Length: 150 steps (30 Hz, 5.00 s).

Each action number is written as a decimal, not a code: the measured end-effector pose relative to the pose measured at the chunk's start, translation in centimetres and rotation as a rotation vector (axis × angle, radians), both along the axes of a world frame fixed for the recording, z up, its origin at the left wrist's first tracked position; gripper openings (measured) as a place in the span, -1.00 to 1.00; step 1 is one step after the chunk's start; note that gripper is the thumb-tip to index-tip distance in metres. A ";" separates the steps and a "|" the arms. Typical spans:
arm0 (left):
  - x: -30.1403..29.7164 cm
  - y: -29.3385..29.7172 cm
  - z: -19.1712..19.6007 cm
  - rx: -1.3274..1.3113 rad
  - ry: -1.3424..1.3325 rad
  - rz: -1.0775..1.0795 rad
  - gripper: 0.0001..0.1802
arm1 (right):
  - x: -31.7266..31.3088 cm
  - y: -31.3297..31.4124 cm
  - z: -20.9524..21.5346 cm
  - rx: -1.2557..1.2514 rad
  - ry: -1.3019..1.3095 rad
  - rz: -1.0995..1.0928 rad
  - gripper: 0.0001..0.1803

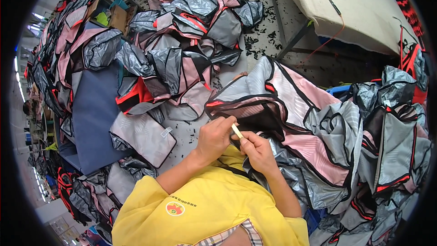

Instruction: Applying adhesive tape or lining to panels of safety vests or bags in a factory.

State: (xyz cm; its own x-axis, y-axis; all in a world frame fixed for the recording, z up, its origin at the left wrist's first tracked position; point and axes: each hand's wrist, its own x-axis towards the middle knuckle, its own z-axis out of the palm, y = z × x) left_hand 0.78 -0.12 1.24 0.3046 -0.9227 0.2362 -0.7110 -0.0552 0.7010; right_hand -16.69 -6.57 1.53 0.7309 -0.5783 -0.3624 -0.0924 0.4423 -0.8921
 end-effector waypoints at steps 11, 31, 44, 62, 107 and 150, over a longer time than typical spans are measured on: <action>-0.3 -0.6 -0.1 0.012 0.070 0.004 -0.71 | -0.1 -0.1 -0.8 -0.032 -0.048 -0.073 -0.63; 0.6 0.1 3.0 0.024 0.440 -0.141 -0.79 | -0.5 -1.1 1.9 -0.699 -0.003 -0.122 -0.74; -0.1 -1.1 4.4 -0.041 0.489 -0.070 -0.80 | -1.5 -0.7 2.1 -0.541 0.146 -0.150 -0.82; 0.7 -2.8 2.2 -0.219 -0.017 -0.155 -0.74 | -0.6 -1.6 4.4 -0.337 0.253 -0.126 -0.65; 1.7 -7.8 -0.9 0.233 0.350 -0.285 -0.81 | 0.8 -3.0 -0.1 -0.057 0.313 -0.227 -0.72; 3.2 -10.4 -4.3 0.539 0.818 -0.373 -0.60 | 2.1 0.9 3.4 -1.362 -0.097 0.088 -0.87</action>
State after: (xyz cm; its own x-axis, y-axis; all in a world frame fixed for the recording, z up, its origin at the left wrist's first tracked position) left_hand 3.94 -10.54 -3.05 -0.1396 -0.9128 -0.3839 -0.0679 -0.3779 0.9233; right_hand -14.61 -5.62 4.89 0.7729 -0.3834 0.5057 0.0130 -0.7871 -0.6167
